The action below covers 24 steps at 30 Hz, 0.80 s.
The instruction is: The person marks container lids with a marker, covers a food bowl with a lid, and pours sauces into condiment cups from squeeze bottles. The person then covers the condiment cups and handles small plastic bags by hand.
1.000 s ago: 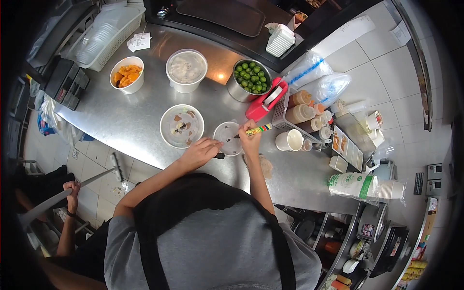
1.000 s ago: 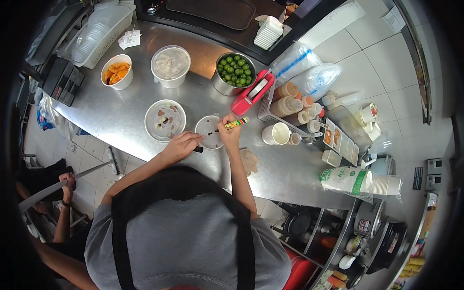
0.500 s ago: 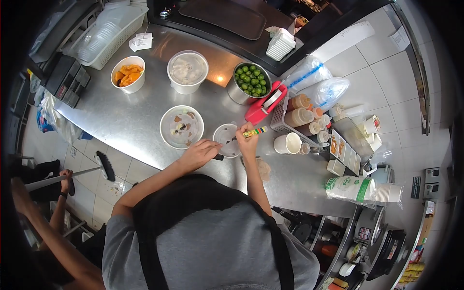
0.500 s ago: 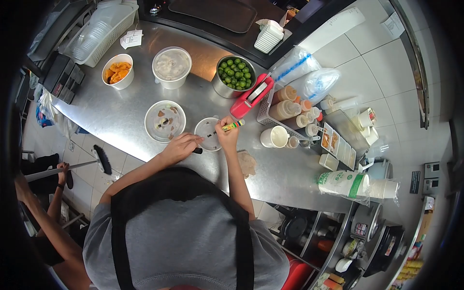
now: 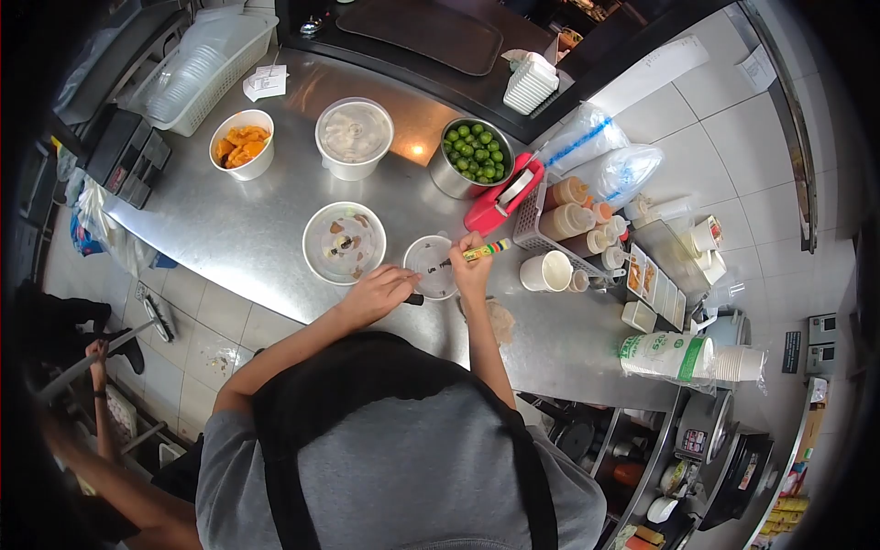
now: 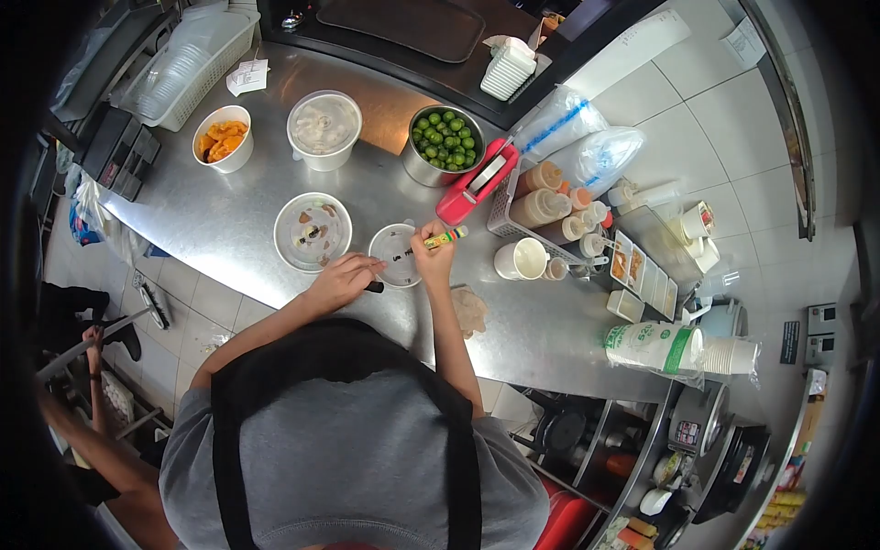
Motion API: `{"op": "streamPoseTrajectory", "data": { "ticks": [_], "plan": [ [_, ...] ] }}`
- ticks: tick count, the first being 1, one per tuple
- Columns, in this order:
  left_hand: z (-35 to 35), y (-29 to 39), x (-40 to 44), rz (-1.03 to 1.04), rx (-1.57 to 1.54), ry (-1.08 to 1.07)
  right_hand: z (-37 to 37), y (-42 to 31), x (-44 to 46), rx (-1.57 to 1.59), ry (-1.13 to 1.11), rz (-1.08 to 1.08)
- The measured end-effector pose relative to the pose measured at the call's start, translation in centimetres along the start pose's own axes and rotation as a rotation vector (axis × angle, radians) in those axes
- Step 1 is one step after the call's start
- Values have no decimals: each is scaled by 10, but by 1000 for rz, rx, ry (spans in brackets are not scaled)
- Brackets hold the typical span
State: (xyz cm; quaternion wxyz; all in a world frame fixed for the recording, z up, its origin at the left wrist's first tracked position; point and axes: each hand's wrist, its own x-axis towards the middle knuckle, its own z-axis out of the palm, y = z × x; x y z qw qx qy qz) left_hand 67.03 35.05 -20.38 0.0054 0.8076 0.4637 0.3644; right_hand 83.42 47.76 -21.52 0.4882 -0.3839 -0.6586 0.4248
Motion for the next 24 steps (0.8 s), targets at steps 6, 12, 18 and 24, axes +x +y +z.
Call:
{"op": "streamPoseTrajectory", "data": {
  "ticks": [6, 12, 18, 24],
  "plan": [
    [-1, -1, -2, -3, -54, -89, -6, -8, 0, 188, 87, 55],
    [-26, -3, 11, -39, -24, -35, -14, -53, -3, 413, 156, 160],
    [-59, -62, 4, -618, 127, 346, -30, -72, 1, 618, 169, 192],
    [-71, -143, 7, -767, 79, 435, -13, -86, 14, 615, 74, 191]
  ]
}}
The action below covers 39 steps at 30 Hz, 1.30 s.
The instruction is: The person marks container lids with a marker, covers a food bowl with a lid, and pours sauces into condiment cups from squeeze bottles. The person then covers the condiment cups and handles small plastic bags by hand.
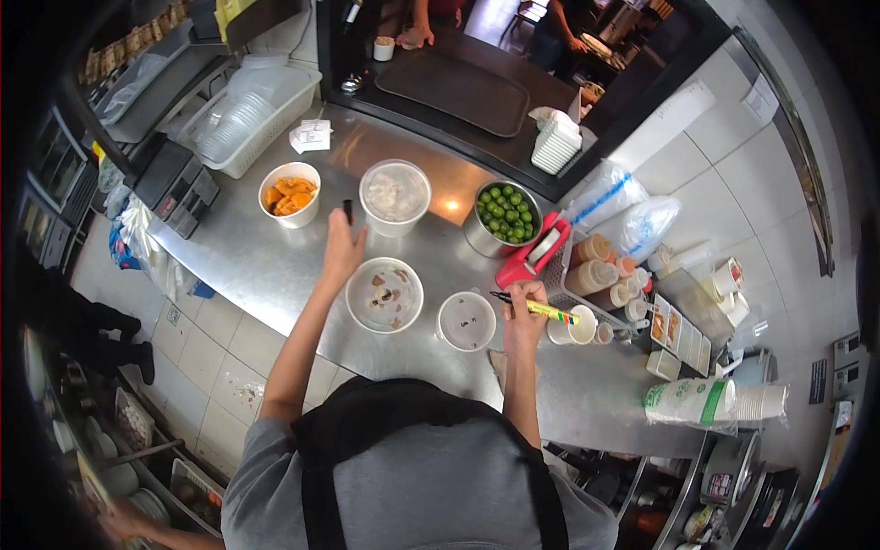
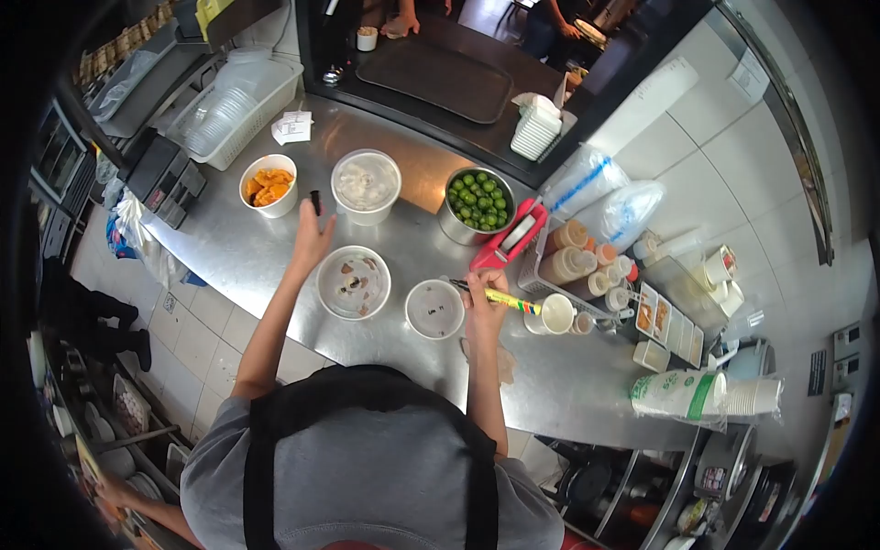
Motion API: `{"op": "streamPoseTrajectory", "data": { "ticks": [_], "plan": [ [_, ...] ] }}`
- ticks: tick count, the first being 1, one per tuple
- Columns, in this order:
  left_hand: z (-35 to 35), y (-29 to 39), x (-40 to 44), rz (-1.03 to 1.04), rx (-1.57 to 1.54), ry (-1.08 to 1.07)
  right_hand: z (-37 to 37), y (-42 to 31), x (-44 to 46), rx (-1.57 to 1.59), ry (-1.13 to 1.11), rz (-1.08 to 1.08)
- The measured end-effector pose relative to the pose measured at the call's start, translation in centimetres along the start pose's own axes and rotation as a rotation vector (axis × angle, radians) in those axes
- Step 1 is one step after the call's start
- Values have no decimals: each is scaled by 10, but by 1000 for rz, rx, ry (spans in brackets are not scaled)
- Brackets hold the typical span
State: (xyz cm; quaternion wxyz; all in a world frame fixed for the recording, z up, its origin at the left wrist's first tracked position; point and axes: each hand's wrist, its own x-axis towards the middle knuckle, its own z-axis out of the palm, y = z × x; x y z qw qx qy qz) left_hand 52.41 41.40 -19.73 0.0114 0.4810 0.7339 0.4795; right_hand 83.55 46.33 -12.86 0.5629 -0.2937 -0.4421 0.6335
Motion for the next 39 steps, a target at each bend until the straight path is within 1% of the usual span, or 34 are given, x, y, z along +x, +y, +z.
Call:
{"op": "streamPoseTrajectory", "data": {
  "ticks": [3, 4, 7, 8, 11, 12, 15, 16, 18, 21, 23, 25, 28, 31, 32, 35, 36, 39],
  "plan": [
    [-6, 38, 7, 38, -81, 10, 9, -4, 1, -73, -70, -76],
    [-7, 42, 8, 50, -60, 10, 8, -7, 2, -102, -80, -101],
    [-9, 27, 13, -30, 31, 50, 3, -16, 9, -165, -114, -144],
    [-10, 24, 13, -83, -54, 35, 3, -18, 10, -227, -132, -191],
    [-29, 72, 9, -86, -55, -270, 11, -26, 9, -58, -216, -47],
    [-27, 88, 0, 124, 0, -252, 21, -27, 7, -54, -230, -49],
    [-22, 115, -16, 392, 142, -384, 34, -24, 14, -130, -258, -32],
    [-19, 120, -19, 444, 168, -356, 39, -26, 15, -167, -215, -29],
    [-14, 123, -26, 479, 183, -357, 49, -30, 19, -240, -138, -28],
    [-13, 130, -31, 522, 197, -367, 54, -25, 19, -274, -106, 23],
    [-12, 135, -36, 554, 184, -391, 57, -24, 14, -310, -105, 128],
    [-11, 141, -41, 580, 144, -426, 52, 4, 15, -337, -208, -154],
    [-19, 149, -53, 553, 20, -484, 64, -6, 6, -278, -281, -292],
    [-28, 157, -73, 521, -125, -523, 78, -48, -17, -105, -19, -523],
    [-29, 160, -78, 512, -175, -528, 80, -59, -22, -160, -5, -628],
    [-33, 170, -90, 588, -375, -569, 79, -54, -33, -49, -6, -744],
    [-33, 173, -91, 616, -384, -505, 75, -56, -37, -222, -32, -713],
    [-31, 176, -96, 588, -373, -471, 87, -56, -42, -36, 34, -593]
  ]
}}
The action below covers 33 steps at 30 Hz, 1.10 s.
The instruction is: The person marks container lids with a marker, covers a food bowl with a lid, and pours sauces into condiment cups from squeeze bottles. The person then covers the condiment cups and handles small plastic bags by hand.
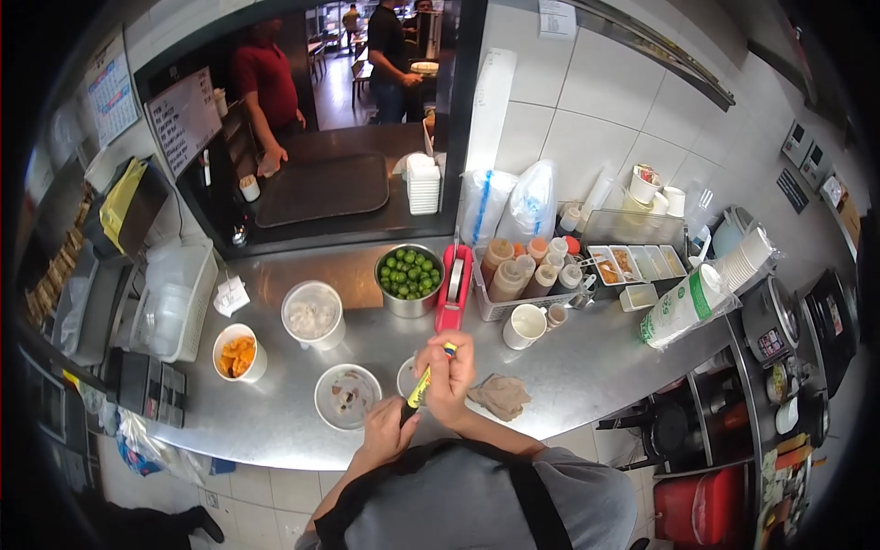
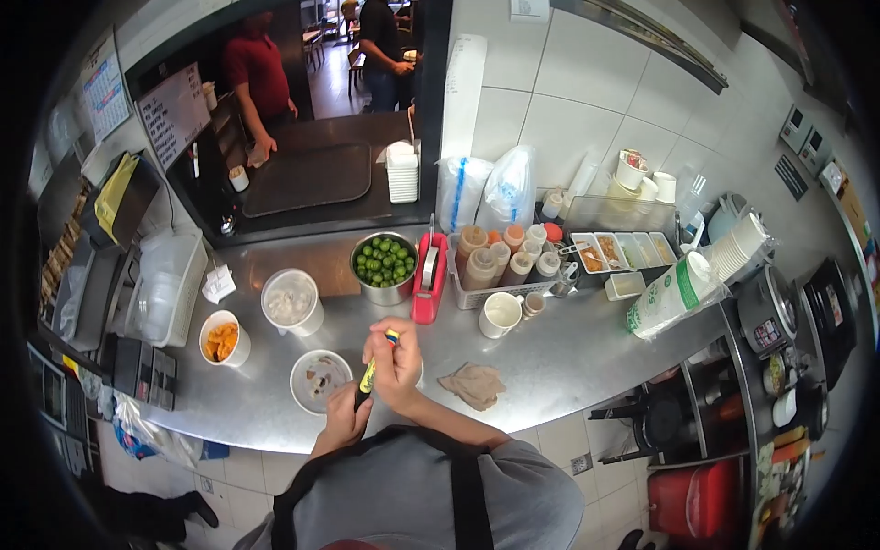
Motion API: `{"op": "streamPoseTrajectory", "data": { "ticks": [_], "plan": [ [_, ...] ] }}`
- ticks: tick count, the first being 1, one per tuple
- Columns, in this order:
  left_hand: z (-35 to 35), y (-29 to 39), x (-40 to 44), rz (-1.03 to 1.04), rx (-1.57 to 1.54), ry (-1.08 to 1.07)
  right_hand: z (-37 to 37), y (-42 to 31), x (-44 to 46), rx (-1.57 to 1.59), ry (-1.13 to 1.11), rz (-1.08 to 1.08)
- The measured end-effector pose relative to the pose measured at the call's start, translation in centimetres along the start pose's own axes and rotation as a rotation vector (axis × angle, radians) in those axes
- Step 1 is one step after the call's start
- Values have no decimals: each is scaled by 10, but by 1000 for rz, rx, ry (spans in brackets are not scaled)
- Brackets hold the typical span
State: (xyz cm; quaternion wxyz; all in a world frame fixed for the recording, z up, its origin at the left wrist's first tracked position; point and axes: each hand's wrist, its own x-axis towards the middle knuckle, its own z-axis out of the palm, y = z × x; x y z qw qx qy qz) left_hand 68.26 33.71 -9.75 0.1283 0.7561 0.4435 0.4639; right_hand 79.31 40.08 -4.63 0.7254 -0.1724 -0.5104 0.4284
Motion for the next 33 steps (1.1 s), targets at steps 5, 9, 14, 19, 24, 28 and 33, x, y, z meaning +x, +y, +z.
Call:
{"op": "streamPoseTrajectory", "data": {
  "ticks": [5, 9, 14, 19, 24, 28, 33],
  "plan": [
    [6, -11, -15, -174, -17, -14, -1, 25, -12, -72, -116, 84],
    [-14, -21, -18, -532, -68, -64, -12, 14, 27, 106, -503, 554],
    [-77, -60, -23, -727, -706, 493, -65, 72, 144, -678, -96, 124],
    [-123, -184, -112, -933, -1330, 1145, -142, 176, 201, -1230, -166, 43],
    [-142, -243, -125, -1041, -1450, 1377, -205, 257, 227, -1408, -375, 425],
    [-143, -283, -129, -1078, -1395, 1329, -157, 194, 208, -1322, -272, -56],
    [-138, -312, -156, -1135, -907, 1182, -112, 110, 158, -1049, -250, -243]
  ]
}}
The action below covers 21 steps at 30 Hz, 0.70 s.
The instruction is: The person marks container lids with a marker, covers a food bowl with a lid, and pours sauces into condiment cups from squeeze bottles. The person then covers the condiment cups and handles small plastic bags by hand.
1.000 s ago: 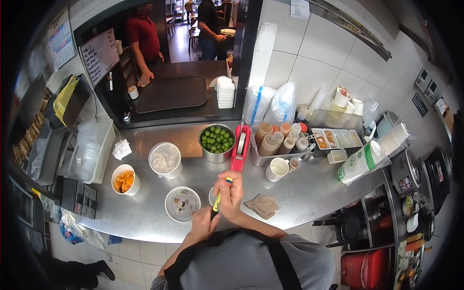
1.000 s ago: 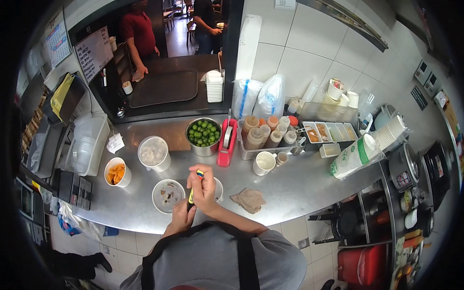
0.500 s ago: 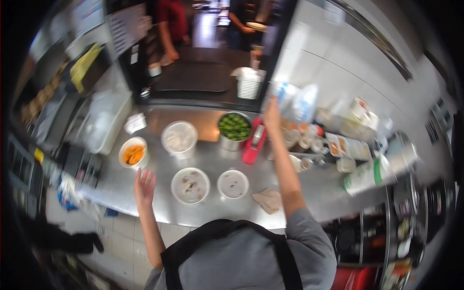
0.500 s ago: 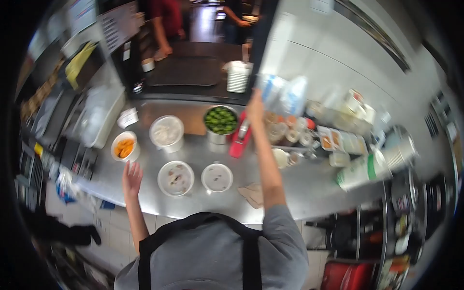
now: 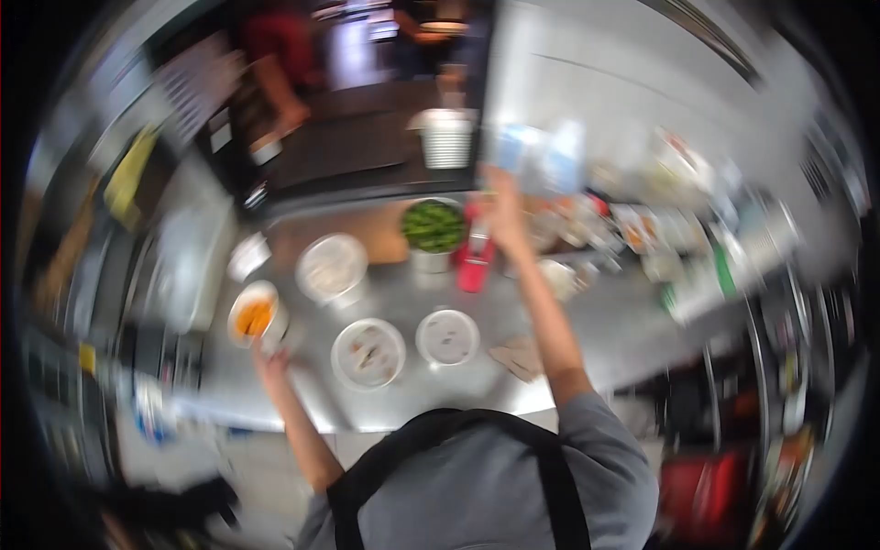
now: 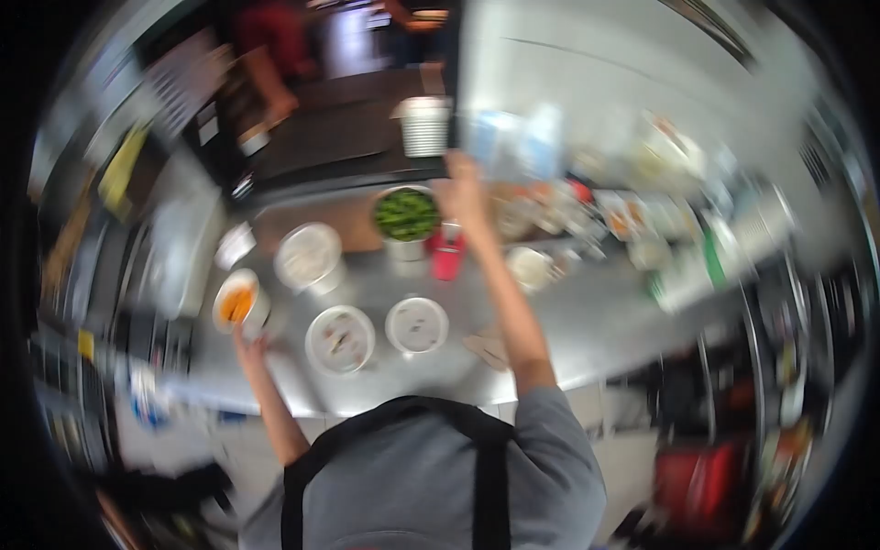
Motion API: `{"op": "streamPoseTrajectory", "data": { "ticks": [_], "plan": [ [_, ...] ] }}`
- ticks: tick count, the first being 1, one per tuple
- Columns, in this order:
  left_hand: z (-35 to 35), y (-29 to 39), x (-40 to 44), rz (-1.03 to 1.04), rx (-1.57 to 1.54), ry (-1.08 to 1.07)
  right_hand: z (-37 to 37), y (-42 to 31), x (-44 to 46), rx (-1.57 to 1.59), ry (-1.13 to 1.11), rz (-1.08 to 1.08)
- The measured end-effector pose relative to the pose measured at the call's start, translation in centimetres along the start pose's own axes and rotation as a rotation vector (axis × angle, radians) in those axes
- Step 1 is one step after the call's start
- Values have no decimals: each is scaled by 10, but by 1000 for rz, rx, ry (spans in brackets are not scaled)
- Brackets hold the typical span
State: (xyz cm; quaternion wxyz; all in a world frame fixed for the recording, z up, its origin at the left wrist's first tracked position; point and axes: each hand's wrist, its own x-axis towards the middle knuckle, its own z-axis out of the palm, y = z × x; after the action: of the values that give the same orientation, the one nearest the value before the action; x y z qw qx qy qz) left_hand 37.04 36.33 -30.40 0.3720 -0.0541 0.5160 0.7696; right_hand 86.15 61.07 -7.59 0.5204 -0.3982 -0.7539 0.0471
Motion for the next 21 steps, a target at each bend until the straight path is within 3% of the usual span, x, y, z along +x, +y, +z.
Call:
{"op": "streamPoseTrajectory", "data": {
  "ticks": [1, 2, 3, 4, 5, 6, 7, 8, 15, 17, 21],
  "plan": [
    [9, 12, -13, -46, -14, -18, -26, -31, -4, 35, -29, 111],
    [-1, 2, -6, 217, 125, -91, -39, -39, -14, 15, 32, 53],
    [0, -1, -24, 713, 346, -259, -42, -33, -29, -18, 130, 66],
    [-15, 14, 18, 407, 195, -220, -58, -41, -42, 121, 142, 219],
    [-16, 10, 18, 595, 255, -156, -77, -47, -52, 286, 157, 351],
    [3, 28, -1, 244, -93, -90, -95, -40, -65, 175, 299, 343],
    [-1, 37, 10, 26, -217, -144, -110, -34, -76, 69, 424, 321],
    [3, 44, 3, -19, -242, -155, -122, -27, -86, -27, 534, 290],
    [74, 43, -93, 63, -141, -306, -245, 129, -182, -450, 1025, 808],
    [92, 40, -122, 52, -139, -367, -282, 148, -185, -498, 1080, 1072],
    [120, 22, -186, -3, -128, -482, -329, 208, -190, -701, 1098, 1201]
  ]
}}
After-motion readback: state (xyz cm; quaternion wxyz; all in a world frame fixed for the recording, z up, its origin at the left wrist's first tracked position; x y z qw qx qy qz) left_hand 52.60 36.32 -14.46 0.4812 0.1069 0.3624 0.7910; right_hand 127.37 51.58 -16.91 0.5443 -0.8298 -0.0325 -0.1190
